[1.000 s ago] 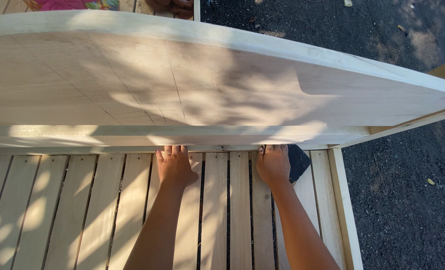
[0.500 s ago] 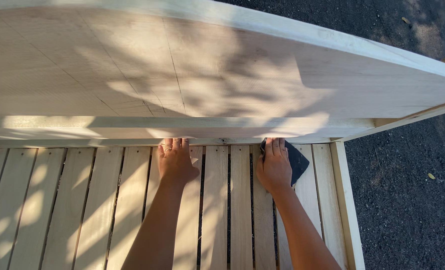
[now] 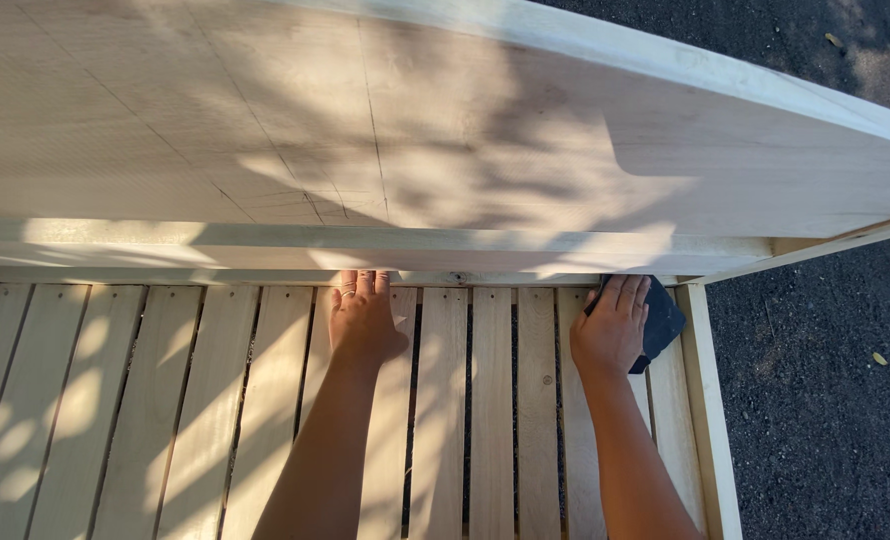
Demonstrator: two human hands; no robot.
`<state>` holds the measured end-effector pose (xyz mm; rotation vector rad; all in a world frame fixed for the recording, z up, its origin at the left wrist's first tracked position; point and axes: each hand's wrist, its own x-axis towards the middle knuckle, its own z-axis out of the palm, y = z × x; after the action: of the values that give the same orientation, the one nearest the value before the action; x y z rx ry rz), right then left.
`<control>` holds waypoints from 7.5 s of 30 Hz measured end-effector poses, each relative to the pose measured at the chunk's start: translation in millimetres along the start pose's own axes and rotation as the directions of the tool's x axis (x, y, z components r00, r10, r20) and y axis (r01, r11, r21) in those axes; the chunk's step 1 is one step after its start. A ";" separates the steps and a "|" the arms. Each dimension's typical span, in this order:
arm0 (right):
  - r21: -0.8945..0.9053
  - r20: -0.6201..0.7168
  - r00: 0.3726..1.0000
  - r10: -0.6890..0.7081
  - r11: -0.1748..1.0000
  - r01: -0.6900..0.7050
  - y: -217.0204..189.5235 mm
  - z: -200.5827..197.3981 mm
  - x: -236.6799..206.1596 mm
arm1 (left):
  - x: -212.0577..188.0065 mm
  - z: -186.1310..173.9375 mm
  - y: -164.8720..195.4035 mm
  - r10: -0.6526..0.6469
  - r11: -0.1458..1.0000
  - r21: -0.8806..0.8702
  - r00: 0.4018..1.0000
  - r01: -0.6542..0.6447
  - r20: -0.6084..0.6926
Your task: The person sands a wooden bench outdoors, using a sanding block by hand to smooth the backrest rail, edges, and slatted seat. They work around the bench, sanding different sections one after another and steadying the bench with their free hand.
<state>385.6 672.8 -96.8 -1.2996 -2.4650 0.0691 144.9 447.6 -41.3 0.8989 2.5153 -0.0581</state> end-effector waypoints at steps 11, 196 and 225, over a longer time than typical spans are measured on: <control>0.289 0.130 0.869 -0.478 0.856 0.428 -134.7 67.0 -36.1 | 4.7 5.2 -2.6 -0.007 0.999 0.032 0.999 0.006 0.032; 0.669 -0.219 0.973 -0.073 0.714 0.204 -115.8 -10.6 -27.3 | 60.2 61.3 -46.6 0.065 0.964 -0.189 0.854 -0.188 -0.516; 0.710 -0.318 0.920 -0.230 0.585 0.391 -143.9 -37.2 -41.8 | 53.0 36.0 -159.0 -0.172 0.969 -0.242 0.857 0.058 -0.486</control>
<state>305.7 551.4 -44.5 -0.4524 -2.0490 0.7770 27.0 347.1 -114.8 0.7394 2.9777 0.4711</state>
